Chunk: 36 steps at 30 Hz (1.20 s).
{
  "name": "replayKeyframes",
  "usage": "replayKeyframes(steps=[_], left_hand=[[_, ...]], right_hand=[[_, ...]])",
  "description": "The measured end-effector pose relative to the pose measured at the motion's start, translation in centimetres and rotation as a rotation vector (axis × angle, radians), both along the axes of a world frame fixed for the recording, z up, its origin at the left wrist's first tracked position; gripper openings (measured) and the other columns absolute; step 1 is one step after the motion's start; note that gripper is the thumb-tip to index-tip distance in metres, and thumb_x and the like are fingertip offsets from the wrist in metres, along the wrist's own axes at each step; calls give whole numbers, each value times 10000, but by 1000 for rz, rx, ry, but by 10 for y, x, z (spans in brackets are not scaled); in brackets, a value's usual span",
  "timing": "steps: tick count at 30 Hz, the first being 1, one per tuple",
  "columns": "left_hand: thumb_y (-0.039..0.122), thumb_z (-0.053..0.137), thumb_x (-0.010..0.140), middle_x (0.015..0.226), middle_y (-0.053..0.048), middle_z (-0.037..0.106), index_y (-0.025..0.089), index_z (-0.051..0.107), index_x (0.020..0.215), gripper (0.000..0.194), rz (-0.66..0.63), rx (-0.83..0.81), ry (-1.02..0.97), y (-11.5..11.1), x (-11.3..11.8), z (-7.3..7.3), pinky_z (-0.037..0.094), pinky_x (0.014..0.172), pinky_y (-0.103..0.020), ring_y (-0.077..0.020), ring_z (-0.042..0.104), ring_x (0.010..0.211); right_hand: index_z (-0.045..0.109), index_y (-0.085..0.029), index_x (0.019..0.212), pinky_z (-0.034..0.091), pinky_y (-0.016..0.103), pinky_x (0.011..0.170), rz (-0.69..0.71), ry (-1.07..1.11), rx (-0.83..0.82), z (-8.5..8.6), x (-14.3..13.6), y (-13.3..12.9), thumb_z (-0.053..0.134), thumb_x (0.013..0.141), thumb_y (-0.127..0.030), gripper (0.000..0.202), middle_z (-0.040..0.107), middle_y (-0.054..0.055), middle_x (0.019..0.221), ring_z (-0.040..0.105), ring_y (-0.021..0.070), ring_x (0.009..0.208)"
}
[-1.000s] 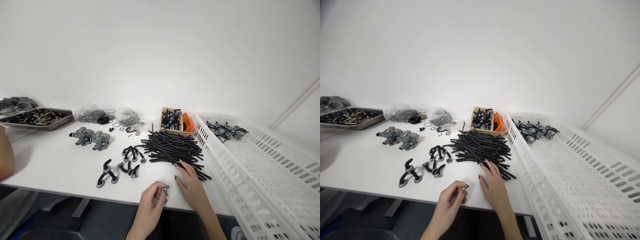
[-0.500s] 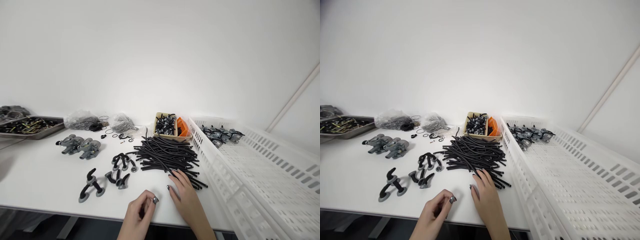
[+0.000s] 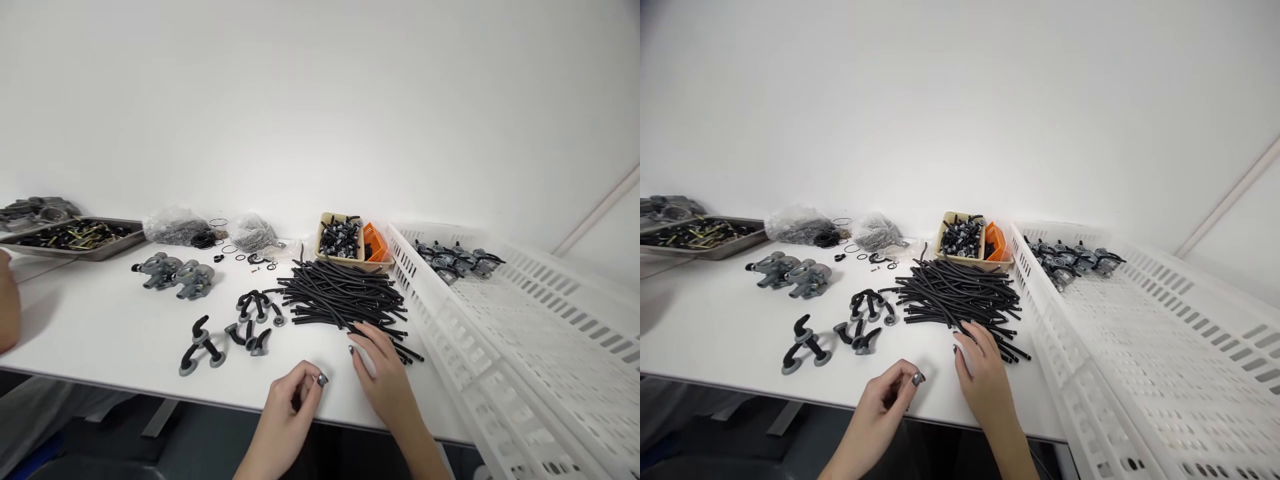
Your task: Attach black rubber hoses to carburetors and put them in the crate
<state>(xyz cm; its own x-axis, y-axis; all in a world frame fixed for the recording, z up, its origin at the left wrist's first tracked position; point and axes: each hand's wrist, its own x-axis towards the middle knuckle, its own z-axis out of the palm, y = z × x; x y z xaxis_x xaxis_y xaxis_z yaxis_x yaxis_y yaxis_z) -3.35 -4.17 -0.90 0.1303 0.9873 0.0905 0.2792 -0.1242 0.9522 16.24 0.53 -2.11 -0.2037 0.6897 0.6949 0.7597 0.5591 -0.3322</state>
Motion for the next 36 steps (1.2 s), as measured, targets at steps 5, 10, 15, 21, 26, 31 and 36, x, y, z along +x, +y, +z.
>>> replayKeyframes(steps=[5, 10, 15, 21, 26, 31, 36], left_hand=[[416, 461, 949, 620, 53, 380, 197, 543, 858, 252, -6, -10, 6, -1, 0, 1, 265, 583, -250, -132, 344, 592], [381, 441, 953, 622, 58, 368, 199, 514, 828, 233, -42, -12, -6, -1, -1, 4, 253, 583, -250, -129, 331, 592], [362, 442, 938, 597, 58, 321, 215, 373, 664, 318, -53, -13, 6, 0, -3, 3, 229, 554, -254, -122, 289, 573], [358, 446, 922, 588, 58, 315, 218, 365, 658, 310, -63, -21, 11, 0, -3, 2, 231, 550, -253, -120, 287, 568], [353, 458, 919, 588, 58, 317, 218, 365, 660, 306, -63, -38, 24, 0, -3, 2, 232, 549, -254, -119, 289, 569], [360, 448, 931, 594, 58, 317, 216, 375, 669, 308, -60, -34, 31, 0, -4, 0, 229, 548, -257, -119, 288, 571], [363, 444, 941, 600, 57, 326, 213, 379, 676, 311, -56, -19, 33, 0, -3, -1, 230, 552, -258, -118, 294, 575]], right_hand=[[629, -208, 1054, 556, 376, 878, 142, 110, 16, 22, -19, 6, 479, 920, -96, 231, 732, 72, 997, 670, 212, 973], [674, -194, 1016, 516, 373, 893, 292, -1, -185, 47, -65, 31, 514, 899, -99, 220, 747, 50, 993, 664, 215, 948], [701, -186, 1031, 495, 308, 881, 317, -205, -327, 59, -108, 67, 542, 914, -151, 201, 753, 53, 987, 666, 206, 959], [720, -182, 989, 493, 315, 809, 282, -243, -332, 44, -130, 87, 564, 915, -216, 176, 737, 78, 931, 672, 235, 908], [732, -203, 986, 484, 304, 806, 276, -231, -333, 34, -132, 87, 545, 929, -247, 200, 732, 64, 927, 666, 226, 909], [746, -206, 970, 476, 299, 832, 284, -214, -333, 32, -130, 87, 582, 909, -260, 183, 729, 47, 888, 649, 204, 880], [734, -197, 1030, 452, 318, 896, 311, -189, -285, 33, -129, 85, 582, 911, -251, 200, 698, 64, 986, 596, 200, 959]])
